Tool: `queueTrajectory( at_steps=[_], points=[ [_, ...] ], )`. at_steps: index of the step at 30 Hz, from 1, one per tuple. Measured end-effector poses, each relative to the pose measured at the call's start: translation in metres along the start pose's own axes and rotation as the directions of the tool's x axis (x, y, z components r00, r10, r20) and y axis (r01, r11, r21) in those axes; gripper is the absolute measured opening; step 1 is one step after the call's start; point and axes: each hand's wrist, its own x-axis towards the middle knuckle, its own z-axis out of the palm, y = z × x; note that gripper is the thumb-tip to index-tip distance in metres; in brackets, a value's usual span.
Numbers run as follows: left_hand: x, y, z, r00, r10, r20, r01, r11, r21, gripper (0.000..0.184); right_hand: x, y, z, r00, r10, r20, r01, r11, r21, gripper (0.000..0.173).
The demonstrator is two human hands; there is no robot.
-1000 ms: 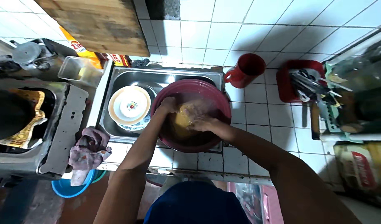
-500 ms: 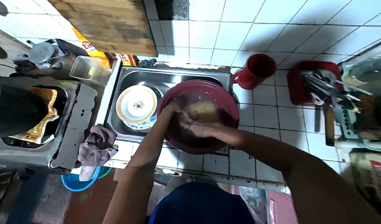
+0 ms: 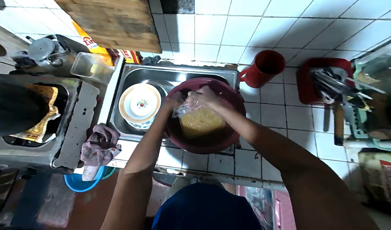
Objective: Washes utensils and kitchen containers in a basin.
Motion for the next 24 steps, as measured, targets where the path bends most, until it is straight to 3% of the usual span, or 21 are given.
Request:
queueTrajectory(
  at_steps=[3,5,8,10,13,16,18,20,22,24],
  points=[
    [-0.022,0.024,-0.021,0.994,-0.078,-0.079,0.064,0.984,-0.164,0.016,-0.005,-0.02,-0.027,0.996,-0.09,0.004,0.086,0.949,-0.303,0.034],
    [-0.042,0.046,-0.031,0.988,-0.093,-0.121,0.042,0.929,-0.368,0.015,-0.015,-0.023,-0.033,0.995,-0.091,0.04,0.1,0.922,-0.375,0.034],
    [-0.058,0.078,-0.036,0.973,-0.146,-0.176,0.019,0.818,-0.575,0.037,-0.044,-0.023,-0.025,0.985,-0.135,0.103,0.169,0.856,-0.488,0.056],
    [-0.057,0.092,-0.035,0.956,-0.184,-0.228,-0.012,0.753,-0.657,0.039,-0.066,-0.024,-0.016,0.953,-0.257,0.157,0.298,0.729,-0.616,0.056],
    [-0.055,0.11,-0.019,0.926,-0.193,-0.325,-0.137,0.63,-0.764,0.028,-0.079,-0.02,-0.01,0.962,-0.268,0.056,0.218,0.626,-0.749,0.046],
    [-0.079,0.137,0.031,0.907,-0.06,-0.416,-0.304,0.591,-0.747,0.049,-0.075,-0.01,-0.027,0.92,-0.358,-0.161,0.166,0.727,-0.666,0.037],
    [-0.099,0.149,0.074,0.896,0.137,-0.422,-0.41,0.619,-0.67,0.067,-0.078,-0.002,-0.044,0.897,-0.384,-0.221,0.22,0.819,-0.53,0.034],
    [-0.088,0.153,0.096,0.854,0.264,-0.448,-0.503,0.638,-0.583,0.077,-0.105,0.006,-0.052,0.922,-0.319,-0.22,0.224,0.902,-0.37,0.032],
    [-0.056,0.144,0.1,0.803,0.236,-0.547,-0.537,0.684,-0.493,0.076,-0.119,0.018,-0.053,0.936,-0.285,-0.207,0.237,0.945,-0.227,0.029],
    [-0.021,0.122,0.093,0.786,0.162,-0.596,-0.48,0.768,-0.424,0.073,-0.124,0.014,-0.049,0.925,-0.325,-0.197,0.291,0.939,-0.183,0.031]
  ],
)
